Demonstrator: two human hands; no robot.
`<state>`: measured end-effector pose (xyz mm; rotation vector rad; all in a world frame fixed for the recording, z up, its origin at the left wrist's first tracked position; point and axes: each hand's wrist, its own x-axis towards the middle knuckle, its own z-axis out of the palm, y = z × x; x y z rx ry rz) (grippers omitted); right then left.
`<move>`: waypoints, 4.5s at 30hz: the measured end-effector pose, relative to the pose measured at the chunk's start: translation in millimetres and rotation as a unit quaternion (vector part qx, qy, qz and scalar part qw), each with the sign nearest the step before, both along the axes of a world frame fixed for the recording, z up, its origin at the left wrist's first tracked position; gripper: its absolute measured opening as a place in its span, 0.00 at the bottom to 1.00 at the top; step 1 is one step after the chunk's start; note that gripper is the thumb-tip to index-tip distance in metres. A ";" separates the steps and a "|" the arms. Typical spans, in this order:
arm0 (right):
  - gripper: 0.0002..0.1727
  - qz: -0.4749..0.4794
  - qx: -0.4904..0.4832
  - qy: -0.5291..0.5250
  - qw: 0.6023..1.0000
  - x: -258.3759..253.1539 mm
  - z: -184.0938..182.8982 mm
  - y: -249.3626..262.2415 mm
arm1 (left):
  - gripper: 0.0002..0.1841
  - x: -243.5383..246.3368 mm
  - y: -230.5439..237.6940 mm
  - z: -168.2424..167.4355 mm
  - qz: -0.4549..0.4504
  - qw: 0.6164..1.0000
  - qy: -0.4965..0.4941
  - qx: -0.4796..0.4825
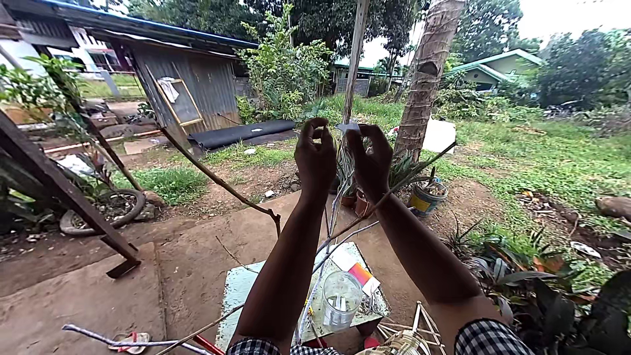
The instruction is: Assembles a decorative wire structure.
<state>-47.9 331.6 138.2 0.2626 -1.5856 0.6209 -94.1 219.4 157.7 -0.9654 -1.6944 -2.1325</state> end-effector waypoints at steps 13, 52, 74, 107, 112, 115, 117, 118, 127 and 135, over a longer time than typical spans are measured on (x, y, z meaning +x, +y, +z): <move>0.07 0.181 -0.516 0.015 0.837 120.9 -80.9 7.4 | 0.13 -5.1 5.4 3.3 -0.012 0.997 -0.057 0.047; 0.10 0.386 -0.676 -0.411 0.474 186.0 -282.6 -245.4 | 0.16 180.9 -265.9 -349.1 -0.162 0.947 -0.274 -0.031; 0.04 0.343 -0.540 -0.317 0.700 196.3 -296.5 -213.7 | 0.14 135.9 -234.0 -294.5 -0.270 0.923 -0.251 -0.107; 0.21 0.178 -0.325 -0.616 0.695 216.7 -280.3 -8.1 | 0.14 121.5 -261.9 -311.7 -0.161 0.950 -0.069 -0.260; 0.27 0.196 -0.241 -0.826 0.471 168.3 -374.3 -22.1 | 0.17 113.8 -281.6 -300.9 -0.120 0.956 -0.089 -0.253; 0.31 0.162 -0.105 -0.895 0.402 132.9 -446.7 -56.3 | 0.19 114.6 -282.4 -300.9 -0.124 0.959 -0.082 -0.242; 0.37 0.103 -0.129 -0.905 0.393 118.8 -478.9 -78.1 | 0.22 116.3 -284.5 -300.2 -0.141 0.959 -0.074 -0.235; 0.42 0.084 -0.185 -0.898 0.390 113.9 -487.7 -88.5 | 0.24 116.9 -286.3 -300.5 -0.155 0.958 -0.071 -0.229; 0.24 0.055 -0.349 -0.830 0.431 102.6 -547.1 -117.9 | 0.45 145.6 -295.3 -348.0 -0.311 0.890 -0.276 -0.190; 0.20 0.061 -0.326 -0.842 0.426 117.1 -552.3 -107.6 | 0.45 158.4 -303.0 -365.7 -0.332 0.786 -0.249 -0.458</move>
